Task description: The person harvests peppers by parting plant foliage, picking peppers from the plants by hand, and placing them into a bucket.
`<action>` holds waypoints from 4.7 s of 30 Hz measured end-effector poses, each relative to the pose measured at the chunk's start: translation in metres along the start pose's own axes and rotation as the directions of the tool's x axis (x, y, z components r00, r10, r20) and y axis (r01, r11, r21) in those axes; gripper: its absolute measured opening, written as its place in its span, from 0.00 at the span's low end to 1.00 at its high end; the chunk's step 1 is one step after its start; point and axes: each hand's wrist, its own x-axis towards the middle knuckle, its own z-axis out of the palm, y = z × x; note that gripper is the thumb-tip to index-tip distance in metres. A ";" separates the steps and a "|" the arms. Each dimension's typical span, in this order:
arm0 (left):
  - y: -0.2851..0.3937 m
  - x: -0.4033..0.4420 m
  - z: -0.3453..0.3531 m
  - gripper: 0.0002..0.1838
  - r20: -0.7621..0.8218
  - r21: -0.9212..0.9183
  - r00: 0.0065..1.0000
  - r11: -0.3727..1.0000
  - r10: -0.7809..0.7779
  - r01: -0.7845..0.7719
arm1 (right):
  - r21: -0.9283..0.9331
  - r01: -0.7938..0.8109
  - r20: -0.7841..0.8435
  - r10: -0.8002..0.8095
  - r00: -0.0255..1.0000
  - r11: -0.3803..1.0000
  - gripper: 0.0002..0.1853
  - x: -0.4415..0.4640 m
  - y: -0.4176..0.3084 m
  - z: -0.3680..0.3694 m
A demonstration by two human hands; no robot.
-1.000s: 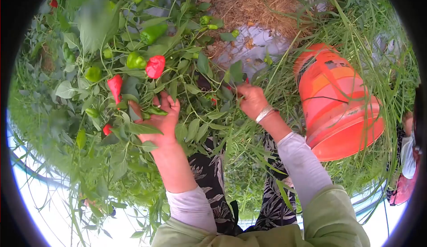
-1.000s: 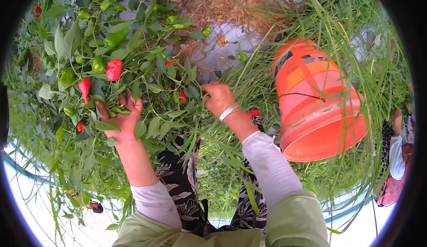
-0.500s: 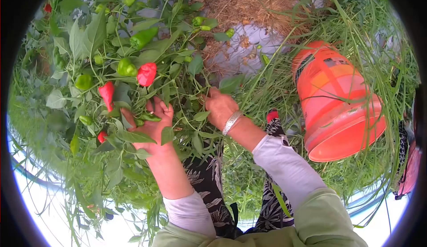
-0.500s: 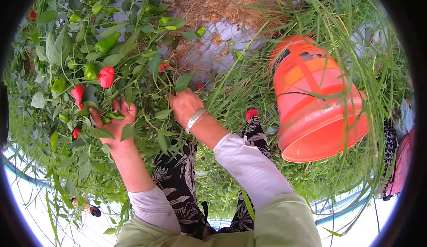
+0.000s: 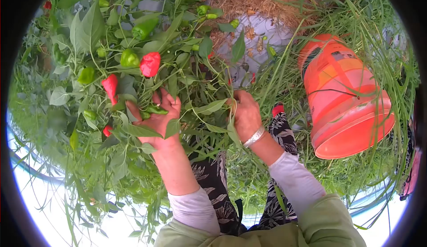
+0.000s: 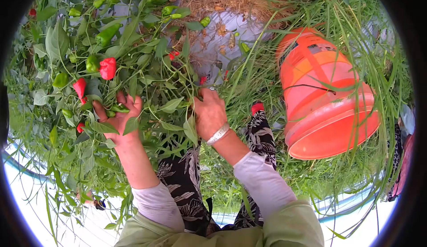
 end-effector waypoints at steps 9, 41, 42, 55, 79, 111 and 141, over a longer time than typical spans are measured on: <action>-0.010 -0.008 0.005 0.24 0.001 0.069 0.998 0.996 0.062 -0.062 | -0.208 0.001 -0.140 -0.031 0.990 0.978 0.12 -0.002 -0.049 -0.049; -0.005 -0.006 -0.008 0.27 0.121 0.112 0.992 0.993 0.018 -0.031 | 0.687 -0.171 -0.110 0.333 0.937 0.706 0.15 0.117 0.087 0.045; -0.005 -0.006 -0.009 0.27 0.123 0.110 0.992 0.993 0.019 -0.033 | 0.564 -0.052 -0.214 0.206 0.955 0.824 0.16 0.116 0.073 0.028; -0.018 -0.010 -0.007 0.23 0.089 0.006 0.996 1.000 0.007 -0.008 | 0.511 0.186 -0.053 -0.185 0.981 0.839 0.22 0.124 0.035 0.011; -0.021 -0.011 -0.011 0.19 0.029 -0.025 0.999 0.999 0.035 -0.034 | 0.435 0.067 -0.304 0.077 0.950 0.898 0.18 0.146 0.023 -0.066; -0.018 -0.011 -0.010 0.20 0.011 -0.052 1.000 0.998 -0.020 0.021 | 0.743 -0.431 0.416 0.151 0.897 0.512 0.13 0.131 0.023 -0.040; -0.012 -0.005 -0.013 0.22 -0.043 -0.128 0.996 0.989 -0.079 0.073 | -0.239 0.300 0.484 -0.154 0.861 0.924 0.25 0.312 -0.040 -0.047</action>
